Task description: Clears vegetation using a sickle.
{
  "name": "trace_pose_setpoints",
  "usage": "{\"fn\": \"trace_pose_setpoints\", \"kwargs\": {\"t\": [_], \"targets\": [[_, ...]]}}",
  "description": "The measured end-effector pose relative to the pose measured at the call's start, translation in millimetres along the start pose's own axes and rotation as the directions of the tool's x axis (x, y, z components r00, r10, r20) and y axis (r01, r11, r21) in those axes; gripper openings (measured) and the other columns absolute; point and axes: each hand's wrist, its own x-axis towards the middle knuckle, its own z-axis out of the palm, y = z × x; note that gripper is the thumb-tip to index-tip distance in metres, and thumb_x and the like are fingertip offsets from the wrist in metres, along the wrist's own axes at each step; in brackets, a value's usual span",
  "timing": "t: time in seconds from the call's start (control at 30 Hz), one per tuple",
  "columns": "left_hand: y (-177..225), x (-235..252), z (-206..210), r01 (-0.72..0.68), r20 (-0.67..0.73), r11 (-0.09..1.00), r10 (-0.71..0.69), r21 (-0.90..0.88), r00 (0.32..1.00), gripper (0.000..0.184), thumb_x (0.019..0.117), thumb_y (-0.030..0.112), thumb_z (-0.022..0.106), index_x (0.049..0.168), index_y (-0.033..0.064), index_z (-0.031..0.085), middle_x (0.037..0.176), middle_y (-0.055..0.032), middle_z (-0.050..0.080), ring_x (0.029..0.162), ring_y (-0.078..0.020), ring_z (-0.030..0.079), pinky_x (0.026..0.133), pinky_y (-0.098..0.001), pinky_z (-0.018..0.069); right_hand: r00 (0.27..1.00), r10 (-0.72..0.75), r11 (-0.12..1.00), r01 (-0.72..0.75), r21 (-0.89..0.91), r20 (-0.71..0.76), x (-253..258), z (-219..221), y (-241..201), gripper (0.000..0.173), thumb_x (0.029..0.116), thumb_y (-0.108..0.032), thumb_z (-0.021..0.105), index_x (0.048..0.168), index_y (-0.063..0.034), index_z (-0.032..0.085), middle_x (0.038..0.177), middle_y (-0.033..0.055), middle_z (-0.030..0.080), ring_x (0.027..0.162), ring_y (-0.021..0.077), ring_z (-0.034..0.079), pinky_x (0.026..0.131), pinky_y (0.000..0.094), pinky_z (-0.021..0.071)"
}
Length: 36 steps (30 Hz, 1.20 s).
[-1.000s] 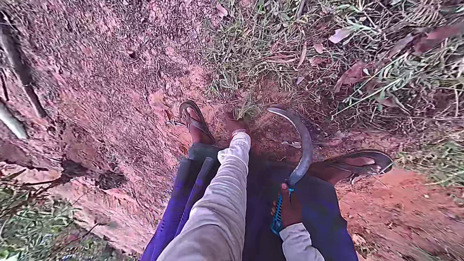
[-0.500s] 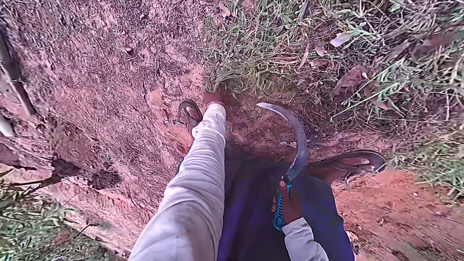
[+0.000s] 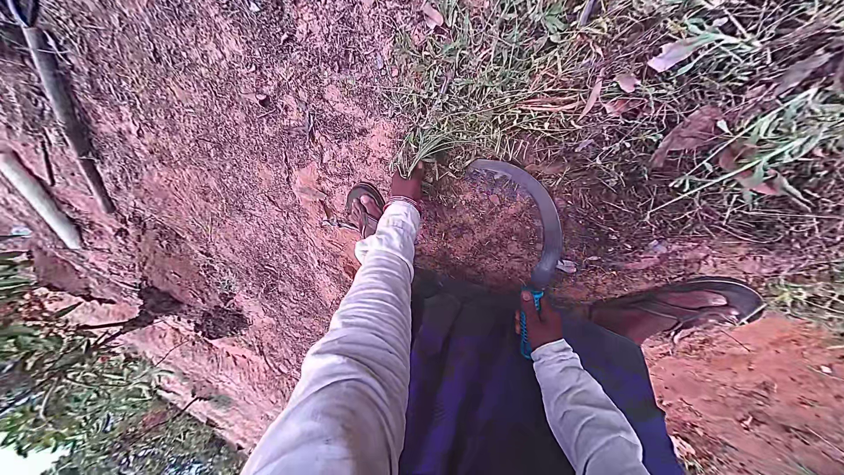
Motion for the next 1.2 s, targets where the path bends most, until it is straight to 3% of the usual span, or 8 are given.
{"fn": "trace_pose_setpoints", "kwargs": {"t": [0.23,0.4,0.5,0.57,0.63,0.87,1.0,1.2], "targets": [[-7.2,-10.6,5.2,-0.022,-0.05,0.993,0.017,-0.113,0.999,0.049,0.1071,0.019,0.057,0.147,-0.0072,0.044,0.136,-0.0291,0.058,0.12,-0.0329,0.059,0.105,-0.0476,0.0458,0.951,0.268,0.963,-0.267,-0.029,0.157,33.7,22.7,-30.0,0.039,0.1122,-0.031,0.041,0.119,0.0055,0.051,0.063,0.0003,0.047,0.045,0.0093,0.05,0.049,0.026,0.0498],[-12.1,0.2,3.4,-0.012,-0.077,0.998,0.008,-0.057,0.997,0.045,0.1065,0.02,0.058,0.142,-0.006,0.049,0.131,-0.0275,0.061,0.112,-0.0328,0.061,0.097,-0.0487,0.0494,0.977,0.2,0.978,-0.204,0.043,0.078,-10.6,8.3,-16.8,0.036,0.1104,-0.026,0.045,0.12,0.0081,0.052,0.059,-0.0017,0.049,0.044,0.0067,0.051,0.047,0.0234,0.0498],[-3.4,-13.7,3.1,-0.04,-0.064,0.982,0.052,0.183,0.997,0.068,0.1024,0.028,0.067,0.154,-0.0039,0.037,0.146,-0.0301,0.054,0.136,-0.0396,0.054,0.116,-0.0534,0.04,0.97,0.243,0.951,-0.24,0.193,0.008,-35.6,8.2,-16.7,0.03,0.1111,-0.025,0.042,0.109,0.0035,0.052,0.058,-0.0031,0.049,0.042,0.0057,0.051,0.045,0.0227,0.0502],[5.9,-24.3,13.7,-0.088,-0.039,0.904,0.114,0.419,0.993,0.099,0.0897,0.031,0.083,0.16,-0.0003,0.021,0.156,-0.0299,0.042,0.14,-0.0438,0.05,0.115,-0.0575,0.042,0.961,0.273,0.946,-0.276,0.172,0.041,-25.1,8.2,-20.0,0.031,0.1119,-0.027,0.042,0.107,0.0021,0.051,0.057,-0.0024,0.048,0.041,0.0068,0.05,0.045,0.0232,0.0501],[12.4,-22.9,35.2,-0.094,-0.046,0.774,0.157,0.626,0.987,0.113,0.0786,0.039,0.09,0.161,0.0013,0.022,0.162,-0.0293,0.032,0.139,-0.0473,0.048,0.109,-0.0605,0.0455,0.964,0.257,0.957,-0.264,0.123,0.07,-8.4,12.6,-24.9,0.031,0.1113,-0.027,0.045,0.113,0.0035,0.052,0.058,-0.0019,0.048,0.042,0.0073,0.051,0.046,0.0232,0.0497],[20.2,-16.1,32.0,0.004,-0.112,0.825,0.071,0.565,0.991,0.076,0.0936,0.032,0.074,0.159,0.0132,0.039,0.137,-0.0235,0.064,0.126,-0.0429,0.063,0.104,-0.0627,0.0486,0.98,0.198,0.951,-0.186,0.248,-0.027,-31.4,16.8,-15.1,0.022,0.11,-0.019,0.046,0.104,0.0006,0.052,0.055,-0.0056,0.048,0.041,0.0034,0.05,0.044,0.0203,0.0488],[20.6,-14.1,17.7,0.076,-0.075,0.857,-0.043,0.509,0.996,0.058,0.0942,0.04,0.075,0.124,-0.0088,0.065,0.133,-0.0304,0.063,0.13,-0.0425,0.059,0.11,-0.0586,0.0454,0.983,0.172,0.984,-0.175,0.039,0.069,-21.7,-2.1,-10.2,0.031,0.1095,-0.024,0.047,0.113,0.0061,0.055,0.059,-0.0044,0.049,0.045,0.004,0.051,0.049,0.0212,0.0487],[24.4,-14.4,6.0,0.052,-0.041,0.842,-0.036,0.537,0.999,0.049,0.0991,0.027,0.068,0.128,-0.0114,0.06,0.136,-0.0315,0.06,0.132,-0.0424,0.057,0.111,-0.0584,0.0437,0.99,0.115,0.993,-0.117,0.015,0.078,23.5,24.0,-22.4,0.035,0.1103,-0.025,0.047,0.118,0.0081,0.053,0.059,-0.0034,0.049,0.044,0.0042,0.05,0.048,0.0212,0.0485]]}}
